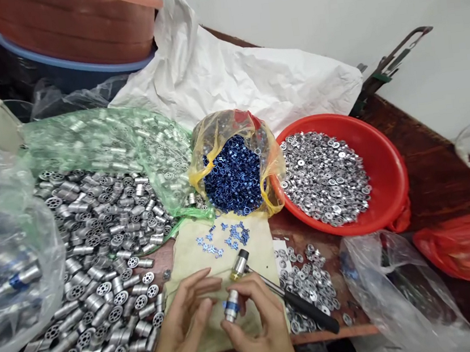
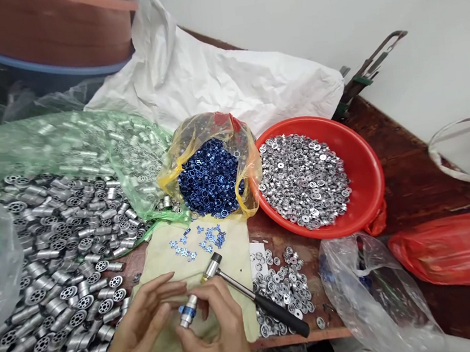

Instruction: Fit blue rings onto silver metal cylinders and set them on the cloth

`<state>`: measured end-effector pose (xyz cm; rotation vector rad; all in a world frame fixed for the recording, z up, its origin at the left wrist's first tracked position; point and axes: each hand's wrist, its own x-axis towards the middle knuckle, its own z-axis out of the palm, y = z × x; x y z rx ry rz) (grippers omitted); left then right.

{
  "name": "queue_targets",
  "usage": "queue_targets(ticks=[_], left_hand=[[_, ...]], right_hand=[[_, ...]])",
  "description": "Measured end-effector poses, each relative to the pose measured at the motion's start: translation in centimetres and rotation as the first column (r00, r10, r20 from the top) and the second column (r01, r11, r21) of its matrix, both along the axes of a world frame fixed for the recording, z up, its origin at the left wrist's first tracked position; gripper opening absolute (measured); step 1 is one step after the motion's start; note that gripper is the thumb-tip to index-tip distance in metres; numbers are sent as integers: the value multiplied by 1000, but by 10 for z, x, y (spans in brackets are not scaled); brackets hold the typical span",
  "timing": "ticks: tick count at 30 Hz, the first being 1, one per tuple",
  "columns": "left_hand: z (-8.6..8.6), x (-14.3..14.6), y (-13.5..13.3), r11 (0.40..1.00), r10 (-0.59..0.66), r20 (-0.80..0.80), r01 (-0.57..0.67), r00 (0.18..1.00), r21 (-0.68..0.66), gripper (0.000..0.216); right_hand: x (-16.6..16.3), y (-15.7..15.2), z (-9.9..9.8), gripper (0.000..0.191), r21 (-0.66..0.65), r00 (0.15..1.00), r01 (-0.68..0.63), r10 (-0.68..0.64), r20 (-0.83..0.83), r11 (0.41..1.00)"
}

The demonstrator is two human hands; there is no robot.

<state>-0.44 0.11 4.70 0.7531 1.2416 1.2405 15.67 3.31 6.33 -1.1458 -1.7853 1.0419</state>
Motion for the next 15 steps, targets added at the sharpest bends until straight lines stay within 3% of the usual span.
queue_targets(ticks=[3, 6, 10, 15], left_hand=[[5, -3, 3, 980, -111, 225, 145, 968, -138, 30], [1, -6, 8, 953, -218, 375, 280, 901, -118, 27], [-12, -11, 17, 970, -177, 273, 214, 946, -113, 31], [-21, -13, 27, 989, -97, 164, 113, 982, -93, 37]], right_hand=[[-1, -2, -3, 40, 219, 986, -45, 8, 166, 975], [0, -3, -5, 48, 314, 964, -119, 34, 264, 942], [10, 16, 1, 64, 261, 909, -206, 86, 407, 943], [22, 86, -1, 21, 274, 797, -8, -159, 582, 962]])
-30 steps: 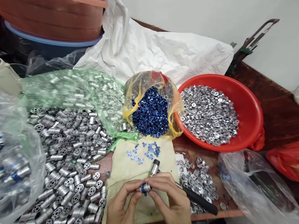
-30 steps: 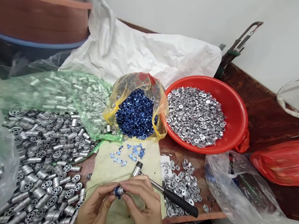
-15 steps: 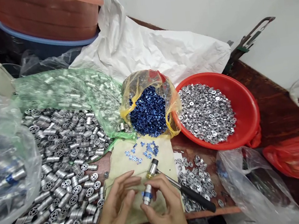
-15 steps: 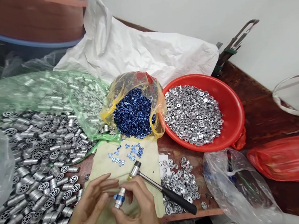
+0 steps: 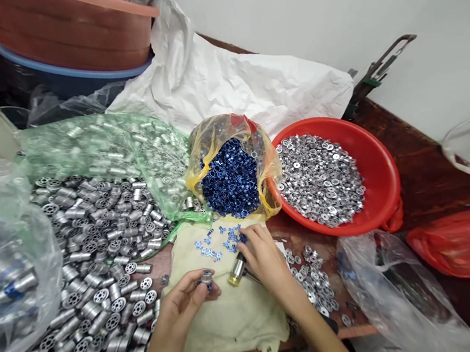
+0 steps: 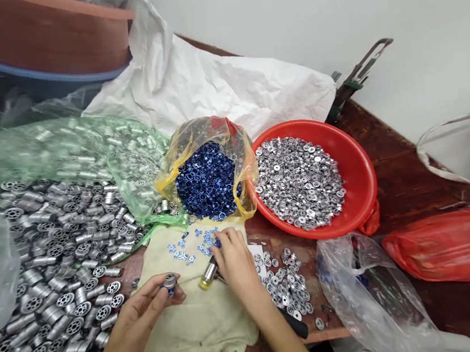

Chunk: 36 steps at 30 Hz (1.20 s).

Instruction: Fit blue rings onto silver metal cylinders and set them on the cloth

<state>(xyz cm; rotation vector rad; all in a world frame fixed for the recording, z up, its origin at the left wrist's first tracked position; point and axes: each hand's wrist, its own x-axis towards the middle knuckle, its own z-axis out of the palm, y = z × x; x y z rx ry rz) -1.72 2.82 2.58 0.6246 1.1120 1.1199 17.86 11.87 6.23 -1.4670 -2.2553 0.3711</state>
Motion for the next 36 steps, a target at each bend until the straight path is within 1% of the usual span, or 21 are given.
queue_targets(ticks=[1, 4, 7, 9, 13, 16, 19, 21, 23, 25, 27, 30, 31, 33, 35, 36], left_hand=[[0, 1, 1, 1000, 7, -1, -7, 1000, 2, 37], [-3, 4, 2, 999, 33, -11, -33, 999, 31, 33], [-10, 8, -2, 994, 81, -22, -79, 997, 72, 33], [-15, 11, -5, 990, 114, -34, -111, 993, 86, 31], [-20, 13, -7, 985, 123, -85, -111, 989, 129, 26], [-19, 13, -6, 985, 117, -104, -102, 988, 140, 24], [-19, 13, -7, 984, 116, -124, -97, 985, 149, 22], [-20, 13, -7, 983, 115, -139, -93, 984, 157, 21], [-22, 14, -8, 982, 113, -154, -87, 982, 166, 19], [-23, 14, -8, 982, 108, -166, -78, 980, 174, 19], [-24, 13, -9, 981, 100, -170, -70, 980, 179, 18], [-23, 10, -11, 982, 76, -188, -41, 979, 185, 18], [-22, 9, -11, 982, 63, -198, -25, 978, 186, 18], [-22, 8, -12, 984, 39, -215, 0, 976, 178, 20], [-23, 9, -12, 987, 41, -214, -7, 976, 158, 21], [-23, 9, -12, 989, 51, -207, -20, 977, 149, 22]], right_hand=[[0, 15, -2, 19, -1, 1000, 18, -18, 22, 1000], [-4, 51, -9, 21, 12, 996, 54, -55, 72, 998], [-8, 68, -13, 20, -2, 990, 38, -37, 135, 999], [-9, 68, -13, 19, -24, 987, -11, 15, 161, 1000], [-7, 55, -8, 15, -67, 979, -113, 122, 163, 991], [-10, 53, -4, 16, -69, 981, -116, 125, 145, 991], [-16, 59, -5, 29, -48, 987, -86, 91, 133, 995], [-19, 63, -5, 30, -59, 984, -122, 129, 124, 991], [-18, 61, -2, 26, -80, 976, -184, 192, 103, 980], [-9, 55, 6, 26, -92, 969, -231, 237, 69, 969], [8, 46, 17, 27, -88, 972, -229, 233, 36, 970], [46, 29, 27, 21, -77, 991, -123, 126, 35, 989], [60, 24, 27, 20, -71, 996, -69, 73, 55, 995], [84, 12, 20, 18, -51, 994, 37, -31, 108, 998], [98, 1, 6, 16, -30, 983, 103, -97, 153, 994], [102, -3, -3, 16, -24, 980, 113, -108, 165, 993]])
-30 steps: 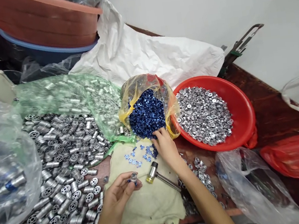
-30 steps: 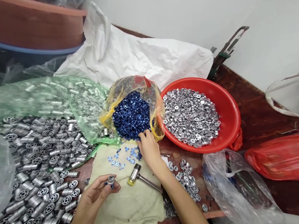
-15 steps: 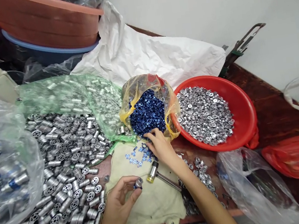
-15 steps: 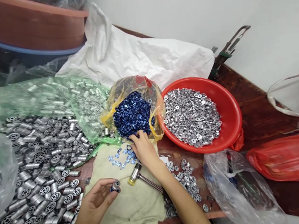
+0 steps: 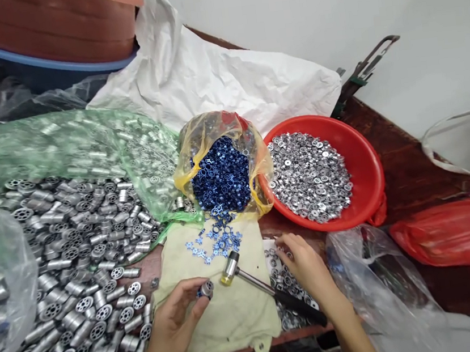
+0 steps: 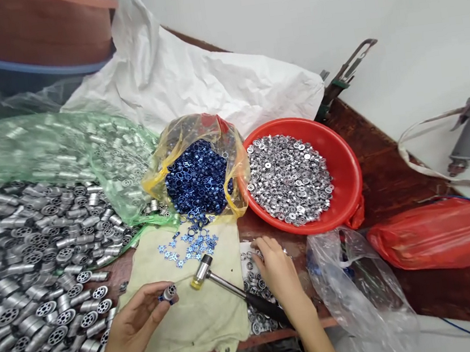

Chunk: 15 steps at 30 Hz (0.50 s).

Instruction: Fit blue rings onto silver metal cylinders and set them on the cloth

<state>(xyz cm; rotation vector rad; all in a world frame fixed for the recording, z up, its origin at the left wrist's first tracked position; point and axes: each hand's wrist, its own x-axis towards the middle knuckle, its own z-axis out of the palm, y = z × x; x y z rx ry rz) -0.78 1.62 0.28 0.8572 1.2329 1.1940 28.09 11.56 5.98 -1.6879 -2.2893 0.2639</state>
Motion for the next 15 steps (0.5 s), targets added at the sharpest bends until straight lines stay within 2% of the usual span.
queue_targets(ticks=[3, 5, 8, 11, 13, 15], left_hand=[[1, 1, -1, 999, 37, 22, -37, 999, -3, 23], [6, 1, -2, 998, 62, 40, -62, 997, -11, 24], [20, 3, -7, 991, 119, 134, -109, 984, -81, 28], [39, 9, -9, 981, 106, 388, -32, 916, -191, 34], [48, 14, -9, 964, 118, 549, 36, 827, -262, 36], [52, 17, -8, 950, 160, 604, 45, 781, -309, 37]], right_hand=[[2, -4, -21, 24, 7, 1000, -30, 30, 3, 1000], [-2, -4, -27, 29, 25, 998, -56, 56, -18, 998], [-16, -12, -20, 31, 93, 996, -51, 57, -70, 994], [-49, -37, -3, 32, 162, 970, -52, 88, -228, 985], [-79, -57, 4, 27, 153, 857, -111, 173, -485, 982], [-106, -71, 5, 29, 208, 767, -165, 258, -588, 964]])
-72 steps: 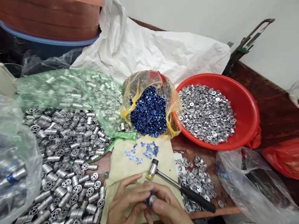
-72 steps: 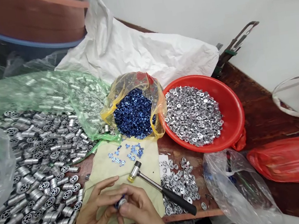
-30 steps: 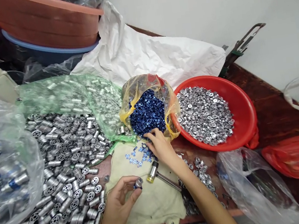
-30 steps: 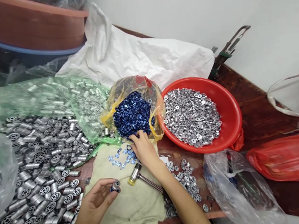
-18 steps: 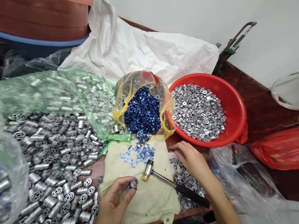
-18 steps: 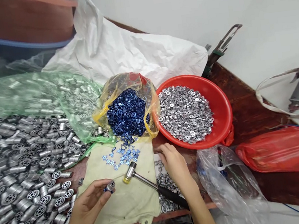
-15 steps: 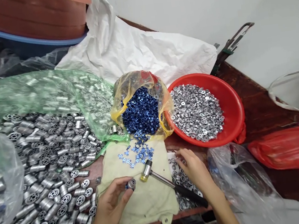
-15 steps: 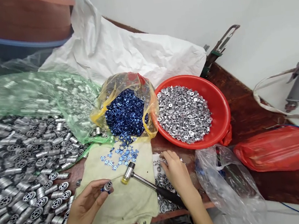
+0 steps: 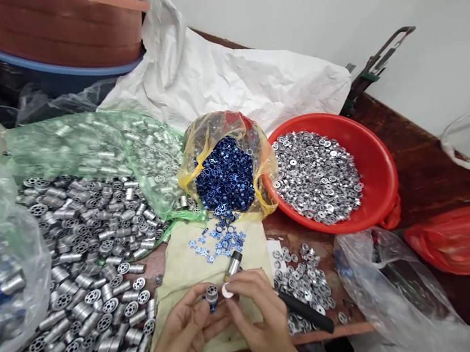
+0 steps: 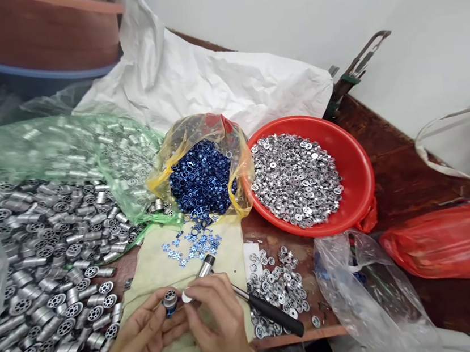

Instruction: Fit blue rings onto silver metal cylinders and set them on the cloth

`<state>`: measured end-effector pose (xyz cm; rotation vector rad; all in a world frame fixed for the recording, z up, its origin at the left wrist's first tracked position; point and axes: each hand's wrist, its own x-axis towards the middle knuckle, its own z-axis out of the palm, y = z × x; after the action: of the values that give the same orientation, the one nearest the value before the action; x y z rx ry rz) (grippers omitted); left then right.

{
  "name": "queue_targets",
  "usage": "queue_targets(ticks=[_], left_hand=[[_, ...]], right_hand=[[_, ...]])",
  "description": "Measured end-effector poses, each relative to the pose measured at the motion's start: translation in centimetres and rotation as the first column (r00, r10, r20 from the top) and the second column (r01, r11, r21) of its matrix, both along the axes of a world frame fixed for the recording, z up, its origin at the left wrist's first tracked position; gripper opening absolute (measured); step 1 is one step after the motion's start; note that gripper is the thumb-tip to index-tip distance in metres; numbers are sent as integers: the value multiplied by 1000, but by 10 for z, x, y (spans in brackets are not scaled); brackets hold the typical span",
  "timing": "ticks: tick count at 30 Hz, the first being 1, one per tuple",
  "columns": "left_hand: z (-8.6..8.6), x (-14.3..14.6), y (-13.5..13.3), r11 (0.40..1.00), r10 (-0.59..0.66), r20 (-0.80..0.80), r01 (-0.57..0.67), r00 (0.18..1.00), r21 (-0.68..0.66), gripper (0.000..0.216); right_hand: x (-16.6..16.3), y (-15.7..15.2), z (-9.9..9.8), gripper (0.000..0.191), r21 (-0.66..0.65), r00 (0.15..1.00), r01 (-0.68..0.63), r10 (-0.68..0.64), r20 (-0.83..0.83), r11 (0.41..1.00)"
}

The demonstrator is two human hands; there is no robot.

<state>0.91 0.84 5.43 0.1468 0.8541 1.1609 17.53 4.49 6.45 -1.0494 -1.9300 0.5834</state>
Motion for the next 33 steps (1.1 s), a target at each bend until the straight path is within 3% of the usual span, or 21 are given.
queue_targets(ticks=[3, 6, 9, 14, 16, 20, 22, 28, 31, 33], left_hand=[[-6, -3, 1, 998, 2, -135, 7, 991, 70, 34], [-16, -10, -2, 976, -42, -368, 117, 929, 182, 27], [-20, -13, -4, 959, -68, -475, 189, 877, 211, 24], [-21, -12, -5, 953, -79, -516, 217, 853, 212, 22], [-23, -10, -3, 963, -49, -511, 177, 858, 205, 24], [-25, -7, -2, 981, 43, -492, 57, 869, 187, 28], [-25, -6, -2, 980, 39, -459, 55, 888, 190, 29], [-26, -10, -2, 991, 40, -332, 4, 942, 133, 36], [-28, -13, -2, 982, 23, -429, 60, 903, 181, 32], [-28, -14, -3, 969, 48, -573, 101, 818, 226, 26]], right_hand=[[-20, -7, -7, 37, 80, 999, -31, 29, 15, 996], [-20, -6, -13, 47, 122, 990, -61, 45, 132, 991], [-15, -4, -12, 48, 109, 984, -68, 49, 169, 992], [-11, -1, -7, 22, -133, 998, 16, -25, -62, 991], [-13, 0, -10, 23, -107, 995, 45, -55, -87, 993], [-21, -3, -20, 36, 163, 989, 147, -146, -17, 976], [-24, -7, -24, 41, 224, 987, 152, -160, 17, 963], [-27, -14, -31, 45, 126, 997, 70, -71, 10, 990], [-21, -12, -26, 37, 46, 997, 62, -60, -45, 997], [-17, -10, -18, 29, -43, 991, 79, -83, -104, 996]])
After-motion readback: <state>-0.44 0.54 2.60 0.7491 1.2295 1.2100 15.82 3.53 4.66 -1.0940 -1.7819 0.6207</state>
